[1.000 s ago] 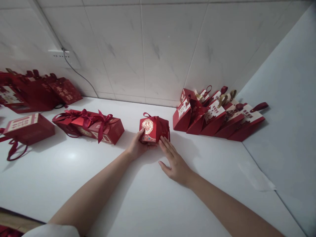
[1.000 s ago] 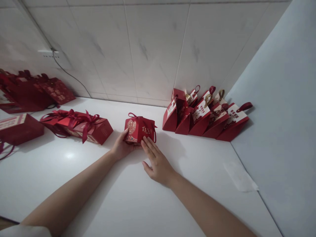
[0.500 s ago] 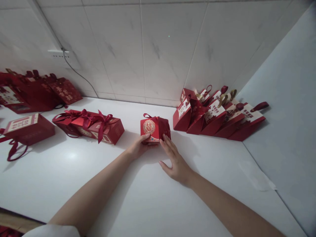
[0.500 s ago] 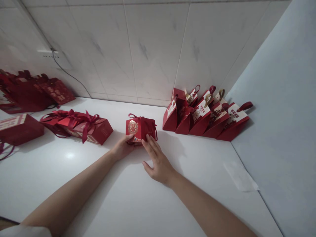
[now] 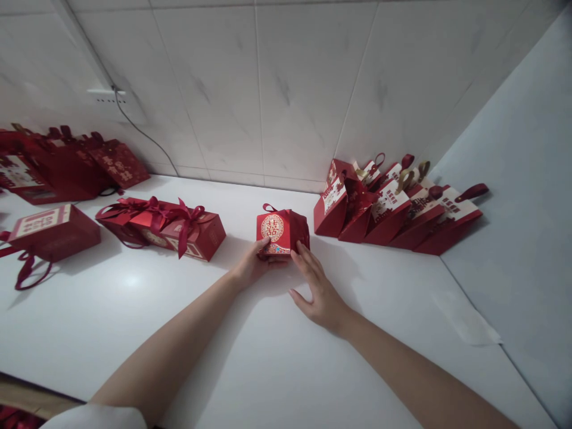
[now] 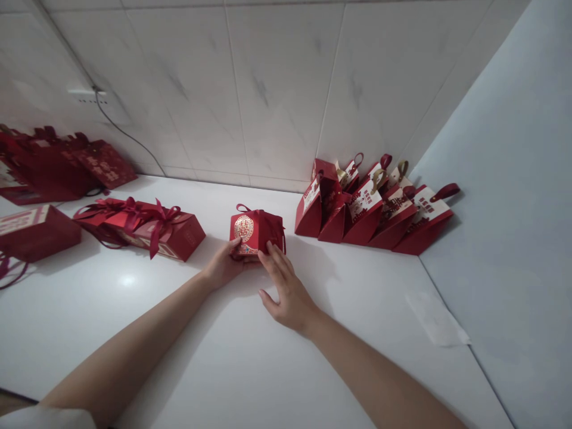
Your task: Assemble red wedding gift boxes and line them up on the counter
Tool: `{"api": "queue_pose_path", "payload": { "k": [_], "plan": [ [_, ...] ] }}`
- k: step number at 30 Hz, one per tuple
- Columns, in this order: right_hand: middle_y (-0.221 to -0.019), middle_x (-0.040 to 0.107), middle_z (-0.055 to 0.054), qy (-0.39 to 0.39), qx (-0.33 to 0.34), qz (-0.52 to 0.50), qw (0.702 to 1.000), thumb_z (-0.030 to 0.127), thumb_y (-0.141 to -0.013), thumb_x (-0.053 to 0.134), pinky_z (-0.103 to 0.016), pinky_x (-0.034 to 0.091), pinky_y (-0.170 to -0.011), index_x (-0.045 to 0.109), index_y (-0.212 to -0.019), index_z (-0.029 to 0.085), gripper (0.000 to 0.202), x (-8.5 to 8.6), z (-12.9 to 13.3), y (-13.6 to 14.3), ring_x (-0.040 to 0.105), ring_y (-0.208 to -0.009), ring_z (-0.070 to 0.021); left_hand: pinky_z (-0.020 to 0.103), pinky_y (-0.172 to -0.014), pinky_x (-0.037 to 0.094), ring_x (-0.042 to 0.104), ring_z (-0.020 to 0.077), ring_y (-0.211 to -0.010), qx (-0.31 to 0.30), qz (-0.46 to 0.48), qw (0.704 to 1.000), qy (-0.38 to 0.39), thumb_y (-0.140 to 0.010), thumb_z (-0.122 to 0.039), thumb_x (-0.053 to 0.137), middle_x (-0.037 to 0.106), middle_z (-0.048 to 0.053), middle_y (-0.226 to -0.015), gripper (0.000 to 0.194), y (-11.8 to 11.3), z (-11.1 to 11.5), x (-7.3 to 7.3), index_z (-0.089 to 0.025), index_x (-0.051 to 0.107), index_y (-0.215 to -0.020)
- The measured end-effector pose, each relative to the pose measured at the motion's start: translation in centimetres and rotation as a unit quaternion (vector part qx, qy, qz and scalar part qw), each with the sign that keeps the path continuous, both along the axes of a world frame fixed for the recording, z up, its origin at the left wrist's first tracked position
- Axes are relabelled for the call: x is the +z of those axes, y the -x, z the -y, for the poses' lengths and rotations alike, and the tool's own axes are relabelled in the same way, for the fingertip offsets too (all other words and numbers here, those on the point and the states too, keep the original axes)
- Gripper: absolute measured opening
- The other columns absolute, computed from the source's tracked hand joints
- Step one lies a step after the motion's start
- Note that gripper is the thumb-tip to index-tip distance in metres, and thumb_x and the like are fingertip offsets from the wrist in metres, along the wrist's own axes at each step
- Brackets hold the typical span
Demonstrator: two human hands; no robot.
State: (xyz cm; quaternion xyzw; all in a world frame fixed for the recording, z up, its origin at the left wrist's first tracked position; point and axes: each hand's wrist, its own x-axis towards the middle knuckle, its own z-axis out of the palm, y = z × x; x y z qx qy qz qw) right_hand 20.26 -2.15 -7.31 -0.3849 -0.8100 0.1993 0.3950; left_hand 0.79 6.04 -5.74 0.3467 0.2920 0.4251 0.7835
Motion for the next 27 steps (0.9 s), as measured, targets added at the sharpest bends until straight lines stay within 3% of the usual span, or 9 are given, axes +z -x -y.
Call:
{"api": "queue_pose_path", "payload": {
  "k": [27],
  "plan": [
    [-0.166, 0.005, 0.002, -0.001, 0.002, 0.011, 1.000, 0.018, -0.091, 0.053, -0.056, 0.023, -0.121, 0.008, -0.156, 0.039, 0.081, 0.00, 0.03, -0.03, 0.009, -0.153, -0.0257, 0.050, -0.094, 0.051, 0.069, 0.0347, -0.098, 0.001, 0.023, 0.999, 0.050, -0.089, -0.044, 0.048, 0.074, 0.021, -0.102, 0.050, 0.07, -0.22, 0.13, -0.005, 0.067, -0.114]
  ]
}}
